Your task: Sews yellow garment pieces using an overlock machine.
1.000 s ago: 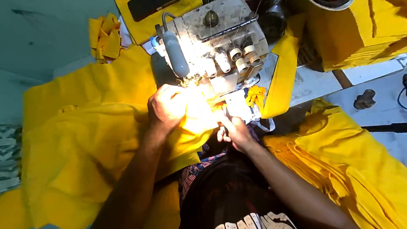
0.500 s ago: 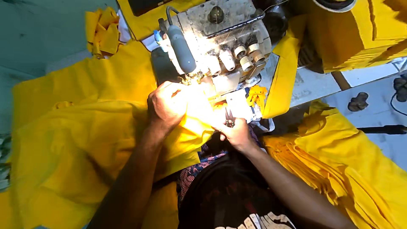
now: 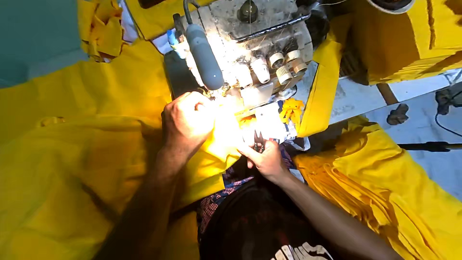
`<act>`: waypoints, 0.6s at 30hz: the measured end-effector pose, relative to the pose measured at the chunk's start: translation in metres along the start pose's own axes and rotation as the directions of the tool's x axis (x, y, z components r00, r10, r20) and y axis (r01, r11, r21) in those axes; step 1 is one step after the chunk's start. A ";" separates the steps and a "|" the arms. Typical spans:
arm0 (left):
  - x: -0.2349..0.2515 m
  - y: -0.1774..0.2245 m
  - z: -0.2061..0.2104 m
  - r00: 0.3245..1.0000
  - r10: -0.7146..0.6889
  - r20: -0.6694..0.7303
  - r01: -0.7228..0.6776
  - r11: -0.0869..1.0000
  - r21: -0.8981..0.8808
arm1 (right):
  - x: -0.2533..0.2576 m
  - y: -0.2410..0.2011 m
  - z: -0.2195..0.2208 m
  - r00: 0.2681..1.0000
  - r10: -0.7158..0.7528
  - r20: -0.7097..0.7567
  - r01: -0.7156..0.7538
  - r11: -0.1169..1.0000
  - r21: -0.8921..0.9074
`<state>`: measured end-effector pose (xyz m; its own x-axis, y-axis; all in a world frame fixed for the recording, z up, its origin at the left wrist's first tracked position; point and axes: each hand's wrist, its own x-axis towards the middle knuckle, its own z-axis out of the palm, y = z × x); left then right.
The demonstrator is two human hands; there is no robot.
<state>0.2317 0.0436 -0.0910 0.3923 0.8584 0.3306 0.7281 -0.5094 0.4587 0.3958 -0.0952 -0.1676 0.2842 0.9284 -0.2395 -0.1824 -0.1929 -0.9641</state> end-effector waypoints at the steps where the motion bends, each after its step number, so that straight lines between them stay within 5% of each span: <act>1: 0.000 0.000 -0.001 1.000 0.002 0.007 -0.002 1.000 0.005 | 0.003 0.001 0.000 1.000 0.011 0.002 -0.011 1.000 -0.015; 7: -0.008 0.003 -0.003 0.999 0.021 0.048 -0.024 0.998 0.063 | -0.011 0.009 -0.023 0.994 0.105 0.011 -0.099 0.964 -0.245; 12: -0.032 0.006 0.007 0.962 0.215 -0.169 -0.203 0.975 0.087 | -0.026 0.015 -0.070 0.961 -0.226 -0.159 0.151 0.912 -0.382; 15: -0.053 0.017 0.021 0.911 0.327 -0.250 -0.329 0.944 0.037 | -0.013 0.004 -0.097 0.881 -0.427 -0.204 0.225 0.757 -0.614; 18: -0.072 0.035 0.038 0.924 0.344 -0.166 -0.358 0.932 -0.056 | 0.011 -0.018 -0.112 0.830 -0.557 -0.012 0.286 0.445 -0.848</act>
<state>0.2503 -0.0342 -0.1296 0.5200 0.6076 0.6003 0.5067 -0.7853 0.3559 0.5074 -0.1169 -0.1658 0.3493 0.8742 0.3373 0.7986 -0.0895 -0.5952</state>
